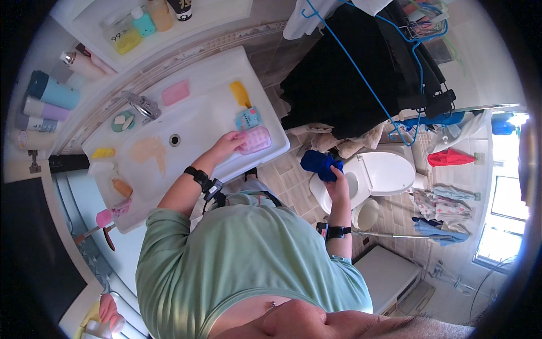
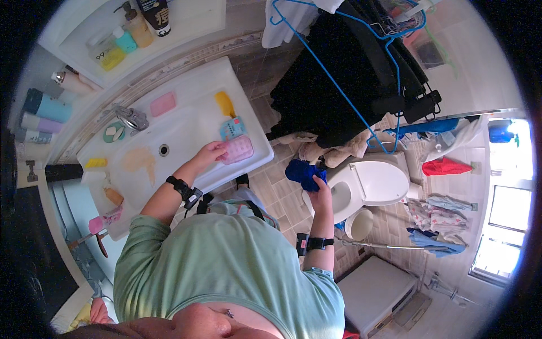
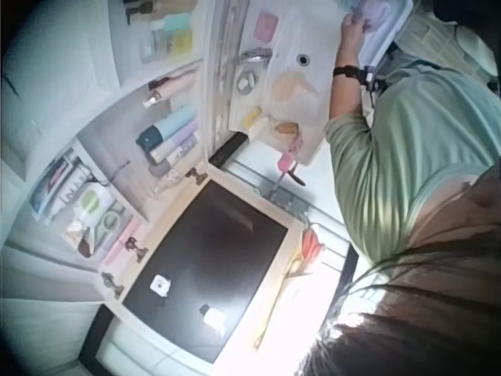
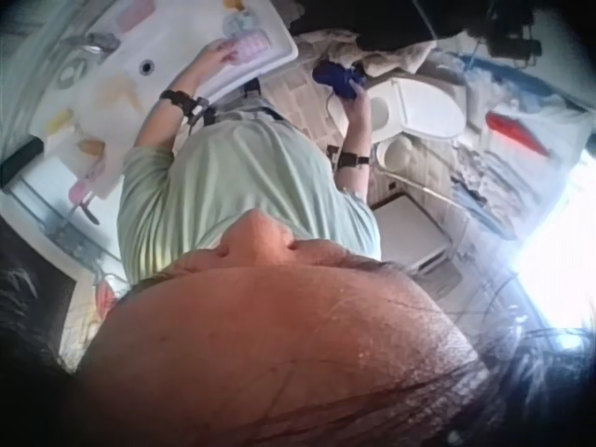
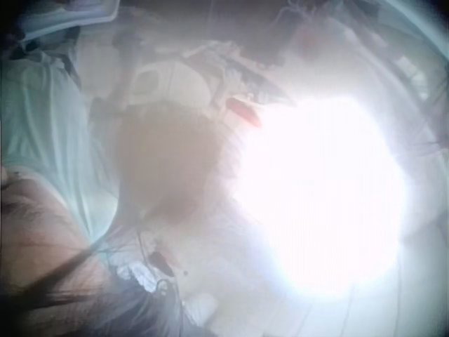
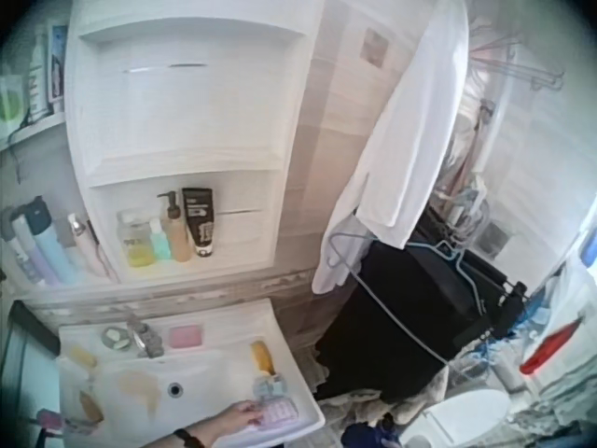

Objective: The person wipes various bathroom items on the sink counter with a blue cloth. They handle a pink container, a small dish with soap, a yellow brush, and a white tube, wiping each item individually and placing them back on the counter or shelf.

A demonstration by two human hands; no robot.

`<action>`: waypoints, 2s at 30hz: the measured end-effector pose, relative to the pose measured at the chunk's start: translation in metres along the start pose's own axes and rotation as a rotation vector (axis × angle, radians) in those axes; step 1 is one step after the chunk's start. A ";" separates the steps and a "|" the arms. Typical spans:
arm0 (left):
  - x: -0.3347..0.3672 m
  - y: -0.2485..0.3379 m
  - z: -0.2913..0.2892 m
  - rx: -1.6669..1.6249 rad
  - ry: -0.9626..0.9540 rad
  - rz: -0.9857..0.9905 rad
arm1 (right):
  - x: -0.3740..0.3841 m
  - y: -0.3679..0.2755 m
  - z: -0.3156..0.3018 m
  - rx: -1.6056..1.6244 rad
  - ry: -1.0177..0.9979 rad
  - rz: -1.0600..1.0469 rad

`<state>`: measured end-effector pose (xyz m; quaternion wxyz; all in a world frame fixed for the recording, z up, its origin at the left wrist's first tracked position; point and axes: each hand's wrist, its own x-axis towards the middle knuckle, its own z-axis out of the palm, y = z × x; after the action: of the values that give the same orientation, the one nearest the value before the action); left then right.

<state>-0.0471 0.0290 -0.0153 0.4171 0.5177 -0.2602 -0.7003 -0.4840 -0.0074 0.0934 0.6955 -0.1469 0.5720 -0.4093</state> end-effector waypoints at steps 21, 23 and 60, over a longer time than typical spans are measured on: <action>-0.011 0.000 0.007 0.653 0.799 0.326 | 0.066 -0.033 0.030 -0.239 -0.141 0.043; -0.017 0.006 -0.037 0.524 0.852 0.304 | 0.060 -0.041 0.040 -0.241 -0.206 -0.011; -0.159 0.026 -0.390 -0.758 1.116 0.277 | -0.023 0.046 0.135 -0.298 -0.140 0.001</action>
<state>0.3466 0.1780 -0.0421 0.7266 0.5812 0.1925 -0.3116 -0.3422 0.0025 0.1183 0.7042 -0.2763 0.5767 -0.3085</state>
